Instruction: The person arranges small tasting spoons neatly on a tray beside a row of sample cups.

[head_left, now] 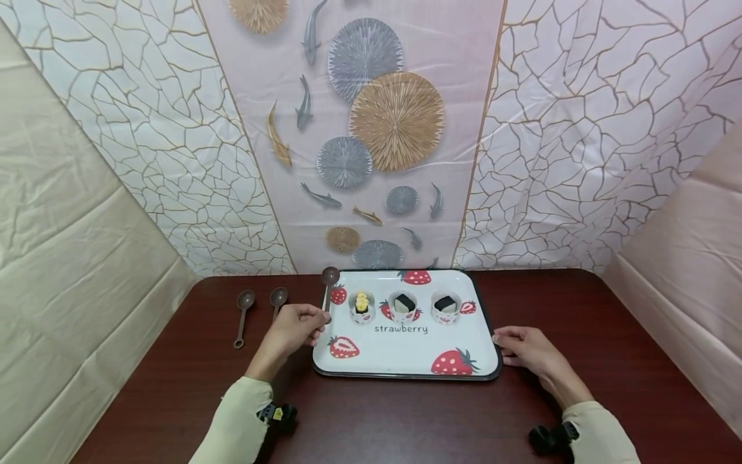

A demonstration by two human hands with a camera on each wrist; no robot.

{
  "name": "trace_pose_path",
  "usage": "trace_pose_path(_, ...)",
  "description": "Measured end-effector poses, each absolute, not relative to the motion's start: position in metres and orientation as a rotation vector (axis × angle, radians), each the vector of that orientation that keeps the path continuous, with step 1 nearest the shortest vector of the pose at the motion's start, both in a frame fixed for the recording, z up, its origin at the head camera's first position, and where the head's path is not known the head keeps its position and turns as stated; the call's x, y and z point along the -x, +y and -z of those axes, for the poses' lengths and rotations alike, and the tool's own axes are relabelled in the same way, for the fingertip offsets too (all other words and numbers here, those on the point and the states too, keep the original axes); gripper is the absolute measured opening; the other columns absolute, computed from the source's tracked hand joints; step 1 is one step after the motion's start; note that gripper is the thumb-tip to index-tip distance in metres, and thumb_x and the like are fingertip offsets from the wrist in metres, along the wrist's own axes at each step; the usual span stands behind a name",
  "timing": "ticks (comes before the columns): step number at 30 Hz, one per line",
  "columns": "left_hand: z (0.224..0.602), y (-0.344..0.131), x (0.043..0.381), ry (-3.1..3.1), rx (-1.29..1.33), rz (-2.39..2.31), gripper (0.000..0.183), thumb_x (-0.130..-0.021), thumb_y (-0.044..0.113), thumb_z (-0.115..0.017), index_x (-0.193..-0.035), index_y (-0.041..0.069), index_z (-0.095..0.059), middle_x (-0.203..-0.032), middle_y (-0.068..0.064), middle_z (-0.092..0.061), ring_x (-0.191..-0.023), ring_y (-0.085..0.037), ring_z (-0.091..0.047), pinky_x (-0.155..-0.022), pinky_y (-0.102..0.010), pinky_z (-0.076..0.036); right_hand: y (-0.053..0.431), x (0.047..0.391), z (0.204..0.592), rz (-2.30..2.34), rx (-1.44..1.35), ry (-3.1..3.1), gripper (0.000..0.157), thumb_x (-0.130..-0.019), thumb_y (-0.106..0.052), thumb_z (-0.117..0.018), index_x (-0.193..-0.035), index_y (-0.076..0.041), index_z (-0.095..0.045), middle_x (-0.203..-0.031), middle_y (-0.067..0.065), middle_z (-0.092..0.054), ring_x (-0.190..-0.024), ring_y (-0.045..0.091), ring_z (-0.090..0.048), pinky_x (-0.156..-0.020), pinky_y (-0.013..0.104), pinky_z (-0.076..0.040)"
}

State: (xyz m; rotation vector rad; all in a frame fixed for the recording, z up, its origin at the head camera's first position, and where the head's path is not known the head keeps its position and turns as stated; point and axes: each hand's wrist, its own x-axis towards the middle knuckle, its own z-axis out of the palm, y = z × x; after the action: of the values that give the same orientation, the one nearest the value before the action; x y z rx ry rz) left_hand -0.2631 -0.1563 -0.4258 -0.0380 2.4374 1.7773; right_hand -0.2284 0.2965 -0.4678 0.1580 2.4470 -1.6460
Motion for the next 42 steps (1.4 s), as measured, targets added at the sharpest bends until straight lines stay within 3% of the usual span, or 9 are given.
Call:
trace_pose_path(11,0.422,-0.14,0.262,2.414,0.04,-1.771,0.016,-0.102,0.007,-0.065,-0.103,-0.005,-0.076,-0.082,-0.014,-0.071,-0.065,-0.01,-0.06,-0.058,-0.023,-0.055,0.298,0.232,0.468,1.66,-0.16,2.433,0.043,-0.109,-0.014,-0.057,-0.136,0.019,-0.054,-0.116,0.013,-0.069,-0.085,0.009,-0.063,-0.073,0.026,-0.061)
trace_pose_path(22,0.425,-0.122,0.26,2.447,0.004,-1.747,0.016,-0.102,0.008,-0.065,-0.101,-0.003,-0.076,-0.076,-0.006,-0.068,-0.063,-0.011,-0.06,-0.059,-0.027,-0.055,0.298,0.232,0.469,1.657,-0.155,2.434,0.043,-0.109,-0.014,-0.056,-0.136,0.019,-0.055,-0.117,0.014,-0.068,-0.086,0.008,-0.063,-0.073,0.026,-0.061)
trace_pose_path(30,0.429,-0.103,0.26,2.364,-0.04,-1.794,0.017,-0.102,0.005,-0.063,-0.106,-0.007,-0.074,-0.077,-0.008,-0.071,-0.061,-0.008,-0.059,-0.056,-0.022,-0.054,0.297,0.231,0.468,1.653,-0.152,2.439,0.043,-0.109,-0.014,-0.057,-0.136,0.019,-0.055,-0.117,0.013,-0.068,-0.086,0.007,-0.063,-0.073,0.026,-0.061)
trace_pose_path(37,0.436,-0.091,0.261,2.319,0.006,-1.761,0.018,-0.104,0.012,-0.066,-0.108,-0.003,-0.075,-0.083,-0.009,-0.073,-0.064,-0.007,-0.059,-0.057,-0.022,-0.055,0.296,0.23,0.468,1.647,-0.161,2.444,0.044,-0.108,-0.015,-0.058,-0.137,0.018,-0.055,-0.122,0.018,-0.067,-0.089,0.009,-0.062,-0.074,0.026,-0.061)
trace_pose_path(42,0.438,-0.082,0.26,2.278,-0.017,-1.772,0.019,-0.103,0.013,-0.067,-0.111,-0.003,-0.074,-0.084,-0.009,-0.074,-0.062,-0.007,-0.057,-0.056,-0.021,-0.051,0.296,0.229,0.468,1.654,-0.174,2.447,0.043,-0.108,-0.014,-0.058,-0.136,0.018,-0.056,-0.116,0.013,-0.069,-0.086,0.007,-0.063,-0.072,0.025,-0.061)
